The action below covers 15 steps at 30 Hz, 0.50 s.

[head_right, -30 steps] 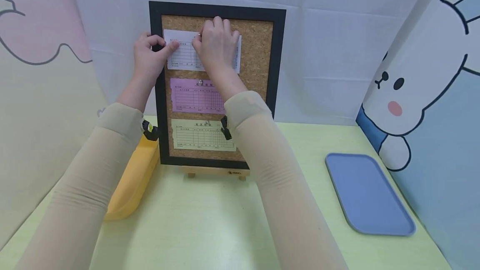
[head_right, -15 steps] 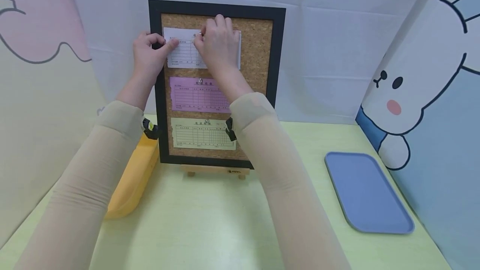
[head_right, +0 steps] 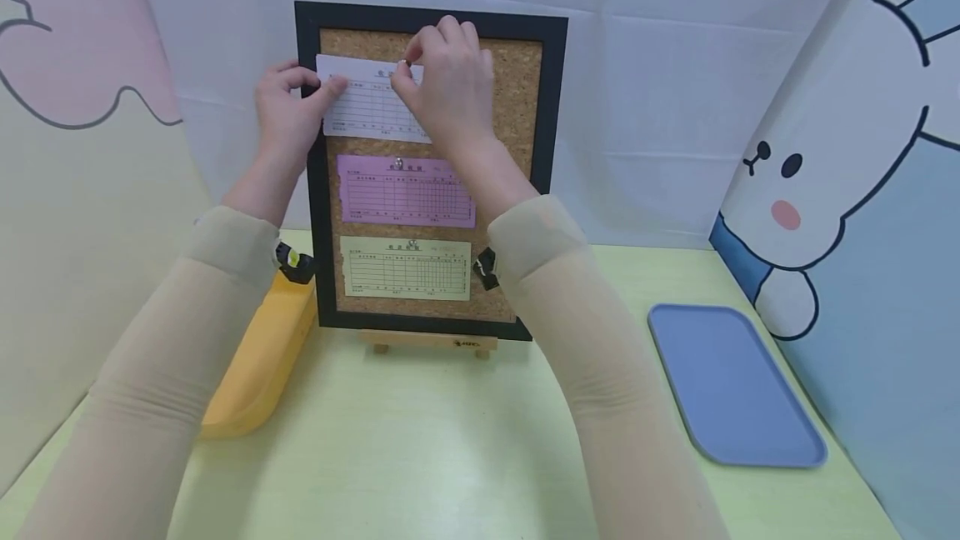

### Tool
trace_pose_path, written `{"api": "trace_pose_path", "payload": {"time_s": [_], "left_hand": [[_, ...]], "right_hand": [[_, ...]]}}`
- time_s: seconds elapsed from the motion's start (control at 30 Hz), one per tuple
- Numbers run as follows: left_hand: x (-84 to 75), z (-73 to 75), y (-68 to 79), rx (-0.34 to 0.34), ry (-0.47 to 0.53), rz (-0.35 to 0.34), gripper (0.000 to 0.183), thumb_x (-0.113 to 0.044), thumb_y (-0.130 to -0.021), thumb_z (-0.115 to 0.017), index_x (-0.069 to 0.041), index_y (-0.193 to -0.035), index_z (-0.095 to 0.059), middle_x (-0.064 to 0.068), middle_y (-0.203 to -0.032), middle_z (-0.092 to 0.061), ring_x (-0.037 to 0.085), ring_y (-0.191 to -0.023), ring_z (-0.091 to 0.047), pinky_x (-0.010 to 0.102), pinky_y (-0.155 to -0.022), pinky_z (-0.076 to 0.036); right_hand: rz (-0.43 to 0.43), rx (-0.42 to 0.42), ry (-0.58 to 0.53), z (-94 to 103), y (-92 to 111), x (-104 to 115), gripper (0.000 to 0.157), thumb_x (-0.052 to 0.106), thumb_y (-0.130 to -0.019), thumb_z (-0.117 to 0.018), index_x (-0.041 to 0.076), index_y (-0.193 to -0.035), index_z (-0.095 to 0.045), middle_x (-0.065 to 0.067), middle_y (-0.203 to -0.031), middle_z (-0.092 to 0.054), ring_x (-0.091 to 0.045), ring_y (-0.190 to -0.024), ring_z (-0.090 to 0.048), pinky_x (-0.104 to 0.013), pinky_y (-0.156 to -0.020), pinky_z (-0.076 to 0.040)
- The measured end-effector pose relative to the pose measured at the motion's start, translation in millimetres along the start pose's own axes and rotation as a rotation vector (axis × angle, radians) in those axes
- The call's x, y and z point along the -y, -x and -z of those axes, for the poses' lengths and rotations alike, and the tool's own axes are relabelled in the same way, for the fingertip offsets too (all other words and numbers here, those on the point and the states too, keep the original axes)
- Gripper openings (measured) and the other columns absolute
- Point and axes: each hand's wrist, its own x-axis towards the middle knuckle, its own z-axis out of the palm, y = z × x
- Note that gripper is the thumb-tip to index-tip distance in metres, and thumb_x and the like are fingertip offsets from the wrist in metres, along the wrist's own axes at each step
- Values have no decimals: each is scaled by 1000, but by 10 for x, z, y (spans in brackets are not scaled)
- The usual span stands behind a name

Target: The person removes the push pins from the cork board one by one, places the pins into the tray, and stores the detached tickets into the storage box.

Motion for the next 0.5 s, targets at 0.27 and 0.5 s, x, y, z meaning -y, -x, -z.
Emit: {"api": "trace_pose_path", "payload": {"time_s": [0.27,0.5], "left_hand": [[-69,73,37,-49,-11,17,31,-41,-81,-72,-18,-75,-54,-7,-140,-38,10,-133,-28,16,-107,-23],[-137,136,100,-73,-4,0,31,-43,-81,-71,-15,-85,-60,-9,-115,-43,6,-112,-36,18,-89,-36]], "right_hand": [[56,-5,-6,249,7,-6,26,28,-92,-55,6,-95,-66,-8,-94,-60,-21,-99,-50,-32,-88,-38],[87,1,-35,467,25,-30,27,28,-93,-54,3,-96,-66,-10,-95,-60,-20,-95,-53,-30,-83,-42]]}}
